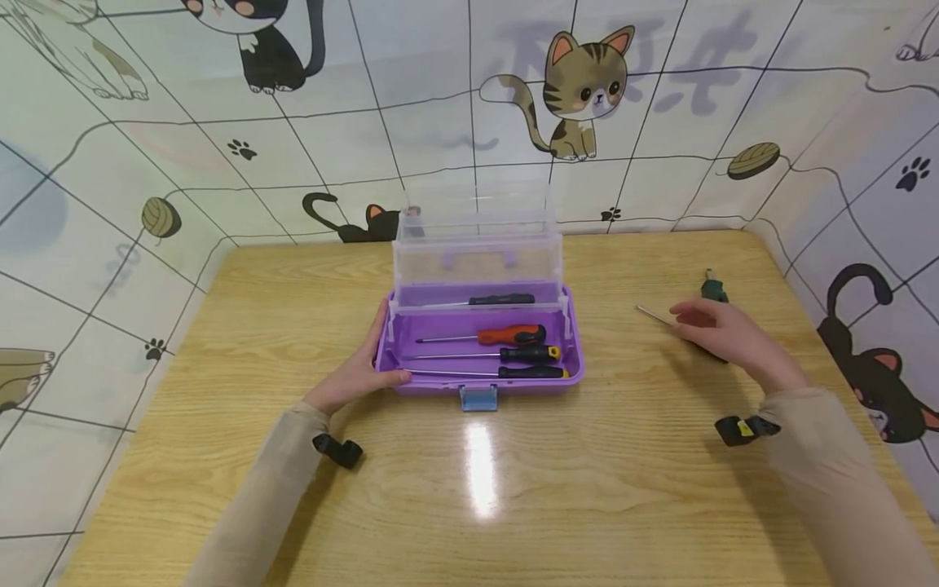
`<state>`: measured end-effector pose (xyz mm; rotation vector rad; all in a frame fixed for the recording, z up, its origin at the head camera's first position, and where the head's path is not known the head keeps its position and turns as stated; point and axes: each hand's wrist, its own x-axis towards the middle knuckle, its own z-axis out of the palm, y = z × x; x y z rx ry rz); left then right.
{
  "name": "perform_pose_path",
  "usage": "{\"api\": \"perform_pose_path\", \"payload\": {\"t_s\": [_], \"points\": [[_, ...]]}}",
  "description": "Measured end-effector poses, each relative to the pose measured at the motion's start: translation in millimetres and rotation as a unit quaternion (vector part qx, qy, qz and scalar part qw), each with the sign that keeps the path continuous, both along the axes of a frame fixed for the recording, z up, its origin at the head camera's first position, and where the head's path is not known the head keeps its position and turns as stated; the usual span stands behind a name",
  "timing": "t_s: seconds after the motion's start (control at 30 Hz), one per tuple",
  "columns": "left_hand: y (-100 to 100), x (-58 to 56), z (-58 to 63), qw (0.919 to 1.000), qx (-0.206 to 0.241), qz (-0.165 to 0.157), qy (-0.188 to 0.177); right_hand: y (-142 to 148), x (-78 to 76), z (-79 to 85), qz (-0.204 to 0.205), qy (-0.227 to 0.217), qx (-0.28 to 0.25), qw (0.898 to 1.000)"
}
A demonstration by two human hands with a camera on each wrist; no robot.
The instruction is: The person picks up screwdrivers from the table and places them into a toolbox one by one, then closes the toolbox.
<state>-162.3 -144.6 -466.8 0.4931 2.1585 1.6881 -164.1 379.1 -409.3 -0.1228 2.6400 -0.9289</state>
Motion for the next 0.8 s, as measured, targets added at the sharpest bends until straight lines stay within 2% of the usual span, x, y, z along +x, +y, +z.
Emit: {"api": "perform_pose_path", "payload": {"t_s": [0.27,0.43,0.53,0.7,0.8], "points": [[0.2,-1.0,-2.7,0.9996,0.026,-0.009,0.003,11.0,6.3,-12.9,-0.036,0.016,-0.023,0.999],[0.5,0.0,-0.3,0.9999,0.015,-0.007,0.0,15.9,10.0,-20.3,-0.054,0.031,-0.026,0.998],[1.5,1.7,5.8,0.9998,0.016,-0.01,-0.007,19.1,11.3,-24.3,-0.059,0.043,-0.024,0.997],[4.0,6.5,22.8,0.9992,0.03,-0.016,-0.02,24.2,13.7,-31.9,-0.067,0.053,-0.02,0.996],[4.5,7.9,27.4,0.9991,0.031,-0.019,-0.02,27.7,15.2,-38.0,-0.064,0.064,-0.017,0.996]]}}
